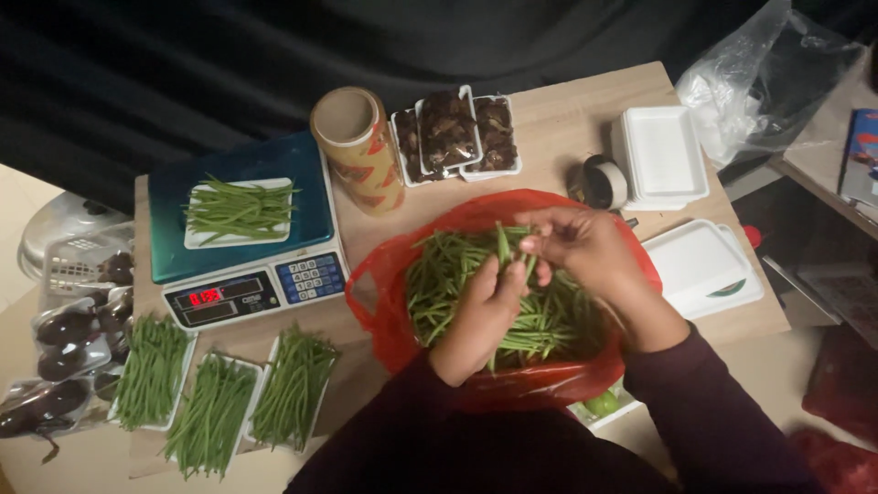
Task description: Weighing and portioning green beans using a digital scale
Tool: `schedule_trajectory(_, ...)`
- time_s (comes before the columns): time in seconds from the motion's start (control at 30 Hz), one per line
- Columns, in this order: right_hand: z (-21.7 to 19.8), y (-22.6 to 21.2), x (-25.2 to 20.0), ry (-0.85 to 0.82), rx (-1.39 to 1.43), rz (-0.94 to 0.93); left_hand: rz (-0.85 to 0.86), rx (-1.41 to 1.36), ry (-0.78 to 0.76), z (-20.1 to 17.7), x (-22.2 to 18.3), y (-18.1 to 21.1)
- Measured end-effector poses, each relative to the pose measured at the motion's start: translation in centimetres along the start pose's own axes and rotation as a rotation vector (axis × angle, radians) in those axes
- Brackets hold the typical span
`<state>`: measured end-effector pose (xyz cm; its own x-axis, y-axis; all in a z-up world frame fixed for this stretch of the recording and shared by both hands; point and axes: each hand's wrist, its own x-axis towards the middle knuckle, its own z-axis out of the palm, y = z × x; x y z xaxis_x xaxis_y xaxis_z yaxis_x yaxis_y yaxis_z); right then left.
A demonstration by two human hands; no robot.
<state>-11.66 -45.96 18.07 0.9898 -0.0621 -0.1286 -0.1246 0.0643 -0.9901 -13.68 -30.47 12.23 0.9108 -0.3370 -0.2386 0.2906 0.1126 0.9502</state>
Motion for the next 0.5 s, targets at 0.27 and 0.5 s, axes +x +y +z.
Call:
schedule_trajectory(0.27, -4.6, -1.1, 1.2, 0.165, -0.169, -0.099, -0.103, -0.034, -0.009, -1.7, -0.5, -1.5)
schedule_trajectory(0.5, -9.3, 10.7, 3.8, -0.128, -0.924, -0.078, -0.216, -0.226, 0.096, -3.8, -1.3, 0.9)
